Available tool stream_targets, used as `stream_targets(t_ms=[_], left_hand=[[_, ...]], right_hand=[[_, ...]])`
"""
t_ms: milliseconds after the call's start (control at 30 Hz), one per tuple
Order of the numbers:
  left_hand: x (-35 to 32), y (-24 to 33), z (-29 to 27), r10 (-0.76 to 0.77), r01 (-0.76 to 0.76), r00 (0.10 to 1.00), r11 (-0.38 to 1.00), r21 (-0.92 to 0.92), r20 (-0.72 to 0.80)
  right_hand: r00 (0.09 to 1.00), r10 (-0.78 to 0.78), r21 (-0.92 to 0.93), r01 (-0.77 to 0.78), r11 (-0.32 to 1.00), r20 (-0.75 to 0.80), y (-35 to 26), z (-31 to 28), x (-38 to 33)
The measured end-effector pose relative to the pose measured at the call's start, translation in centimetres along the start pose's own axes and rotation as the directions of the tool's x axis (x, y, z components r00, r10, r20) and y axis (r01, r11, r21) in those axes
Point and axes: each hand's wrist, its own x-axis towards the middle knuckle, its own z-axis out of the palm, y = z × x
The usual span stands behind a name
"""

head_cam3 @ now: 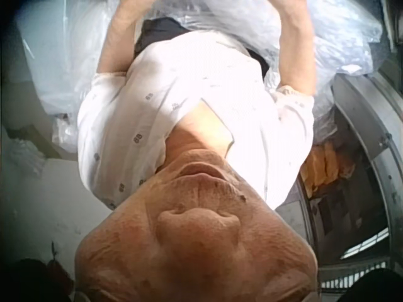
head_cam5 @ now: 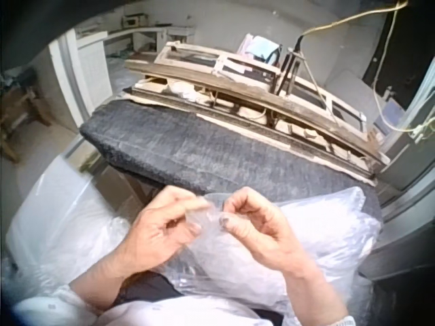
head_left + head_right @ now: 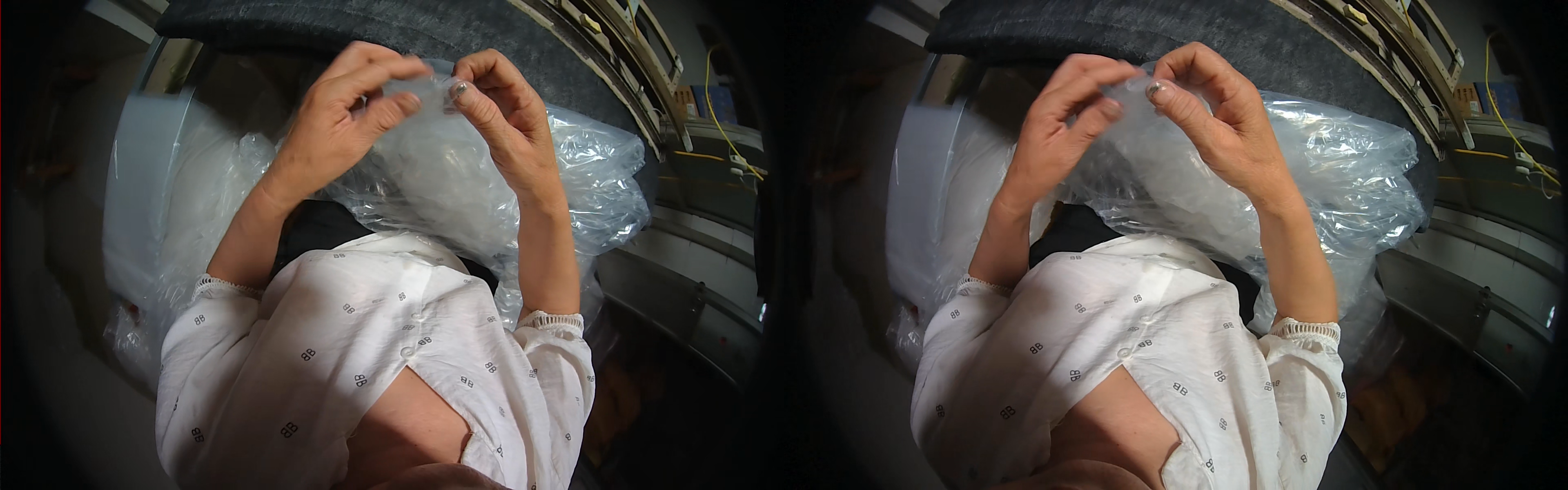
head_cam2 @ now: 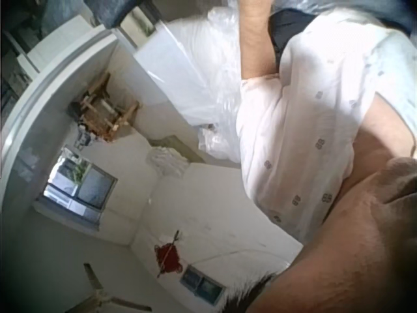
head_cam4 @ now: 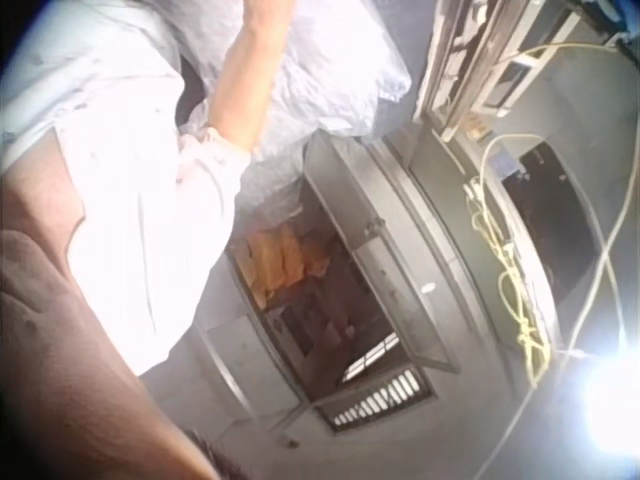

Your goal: Wrapping a large foam industrial part in a protective plastic sheet and securing the edges.

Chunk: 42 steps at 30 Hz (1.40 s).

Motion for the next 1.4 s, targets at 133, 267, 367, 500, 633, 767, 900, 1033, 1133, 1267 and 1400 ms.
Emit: stream_targets(t_ms=[133,267,367,500,633,767,900,1033,1133,1267,1400], left_hand=[[0.6,-1.5,-0.1,-0.053,0.101,0.951,0.984,-0.144,0.304],[0.6,-0.4,0.3,-0.172,0.250,0.953,0.912,-0.326,0.250],[0.5,-0.2,0.7,-0.197,0.253,0.957,0.926,-0.279,0.215],[1.4,1.1,1.5,-0.116,0.120,0.993,0.972,-0.201,0.034],[2.3,1.9,1.9,0.160,-0.179,0.983,0.951,0.254,0.092],[2.4,1.4,2.3,0.091,-0.095,0.995,0.981,0.169,0.027],[2.3,0.8,2.1,0.082,-0.084,0.996,0.991,0.107,0.022],[2.3,1.3,2.0,-0.097,0.097,0.995,0.986,-0.138,0.006],[2.4,1.3,1.8,-0.168,0.175,0.984,0.961,-0.216,0.051],[2.3,1.0,1.5,-0.179,0.198,0.979,0.948,-0.249,0.094],[2.8,0.9,1.5,-0.146,0.155,0.988,0.947,-0.282,0.053]], right_hand=[[0.996,0.047,0.087,-0.041,0.995,-0.075,-0.6,-0.3,-0.1],[0.987,0.144,0.231,-0.123,0.965,-0.073,-0.8,-0.9,-0.3],[0.982,0.174,0.323,-0.144,0.935,-0.067,-1.0,-0.9,-0.4],[0.978,0.183,0.317,-0.142,0.938,-0.104,-0.9,-0.9,-0.3],[0.983,0.120,0.277,-0.078,0.958,-0.139,-0.9,-0.6,-0.1],[0.986,0.055,0.198,-0.023,0.980,-0.158,-0.8,-0.6,-0.2],[0.988,0.012,0.133,0.009,0.991,-0.156,-0.7,-0.7,-0.3],[0.990,-0.055,-0.019,0.053,0.998,-0.128,-1.0,-0.7,-0.1],[0.994,-0.021,-0.026,0.018,0.999,-0.111,-0.9,-0.7,0.2],[0.992,0.053,0.053,-0.047,0.997,-0.114,-1.3,-0.4,0.5],[0.978,0.131,0.197,-0.099,0.975,-0.160,-1.1,-1.0,0.8]])
